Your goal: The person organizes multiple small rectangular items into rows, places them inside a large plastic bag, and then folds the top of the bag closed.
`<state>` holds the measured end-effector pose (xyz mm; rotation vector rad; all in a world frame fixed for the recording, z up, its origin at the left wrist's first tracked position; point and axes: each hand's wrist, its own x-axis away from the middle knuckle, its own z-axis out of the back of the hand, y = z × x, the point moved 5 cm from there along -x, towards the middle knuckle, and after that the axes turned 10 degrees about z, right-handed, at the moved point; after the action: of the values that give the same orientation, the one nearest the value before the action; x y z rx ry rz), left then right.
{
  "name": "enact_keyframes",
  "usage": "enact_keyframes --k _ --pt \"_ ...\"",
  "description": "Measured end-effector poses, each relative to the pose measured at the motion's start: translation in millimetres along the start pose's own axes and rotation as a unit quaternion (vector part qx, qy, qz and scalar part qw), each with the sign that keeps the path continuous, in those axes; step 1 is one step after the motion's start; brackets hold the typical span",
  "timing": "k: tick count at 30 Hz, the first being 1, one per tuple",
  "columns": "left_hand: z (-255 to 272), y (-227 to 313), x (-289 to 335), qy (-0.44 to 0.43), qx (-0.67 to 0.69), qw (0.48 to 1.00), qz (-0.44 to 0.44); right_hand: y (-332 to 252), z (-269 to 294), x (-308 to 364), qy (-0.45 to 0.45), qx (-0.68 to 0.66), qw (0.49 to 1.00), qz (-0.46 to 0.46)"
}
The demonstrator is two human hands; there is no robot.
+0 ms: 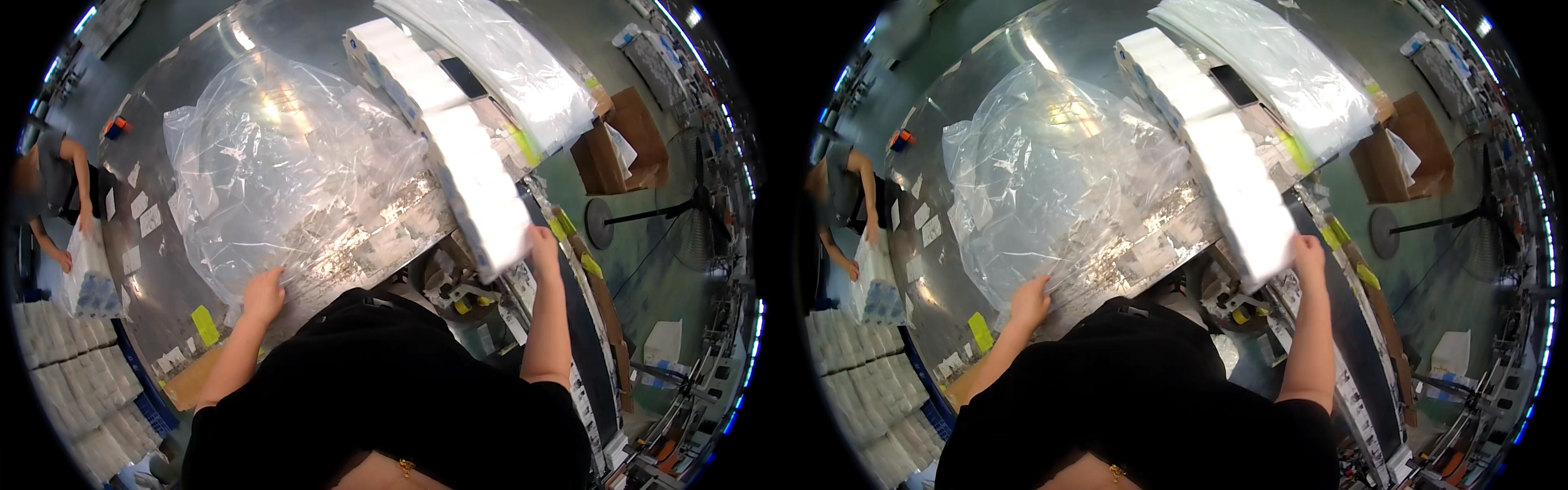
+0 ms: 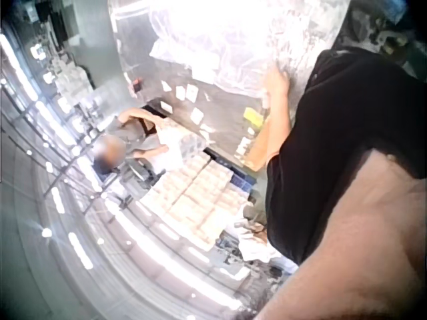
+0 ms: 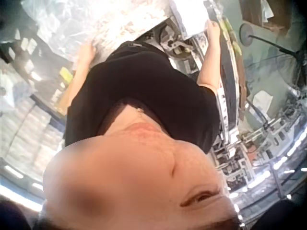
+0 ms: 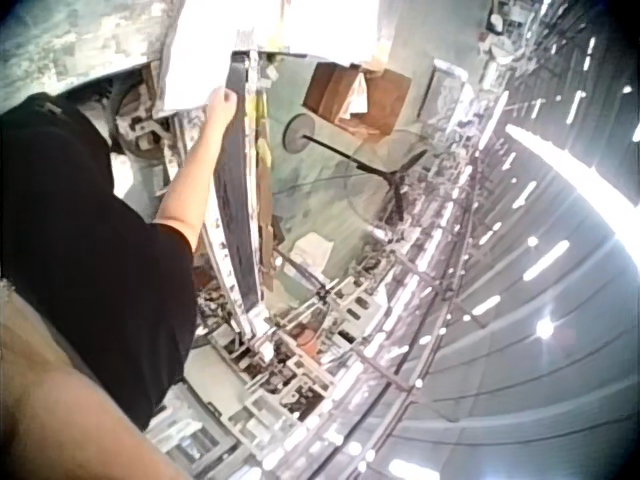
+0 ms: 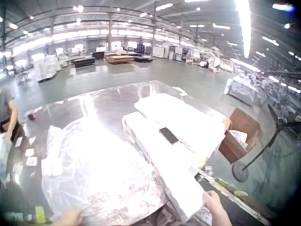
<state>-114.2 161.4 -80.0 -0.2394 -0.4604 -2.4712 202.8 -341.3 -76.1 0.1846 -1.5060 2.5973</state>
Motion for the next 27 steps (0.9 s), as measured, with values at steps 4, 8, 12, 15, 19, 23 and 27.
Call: enact_keyframes --k 4,8,12,15,19,23,27 --pt "2 -3 -8 -0.048 -0.031 0.998 0.027 10 -86 87 -0.168 0.095 0.98 -0.053" --pt "-2 -18 -14 -0.079 -0.06 0.994 0.048 -13 -131 127 -0.236 -0.091 0.964 -0.086" --pt "0 -30 -14 -0.055 -0.044 0.997 0.016 -27 -164 124 -0.209 -0.294 0.917 -0.172" --pt "4 -31 -11 -0.054 -0.029 0.998 0.009 -28 -188 126 -0.228 -0.368 0.893 -0.125" --pt "11 -29 -9 -0.053 0.018 0.997 0.059 -38 -207 150 -0.255 -0.347 0.897 -0.1" --pt "25 -13 -29 0.008 0.087 0.995 0.054 -53 -232 183 -0.323 -0.204 0.913 -0.142" --pt "44 20 -63 0.095 0.119 0.988 -0.019 -49 -242 165 -0.395 -0.118 0.911 0.026"
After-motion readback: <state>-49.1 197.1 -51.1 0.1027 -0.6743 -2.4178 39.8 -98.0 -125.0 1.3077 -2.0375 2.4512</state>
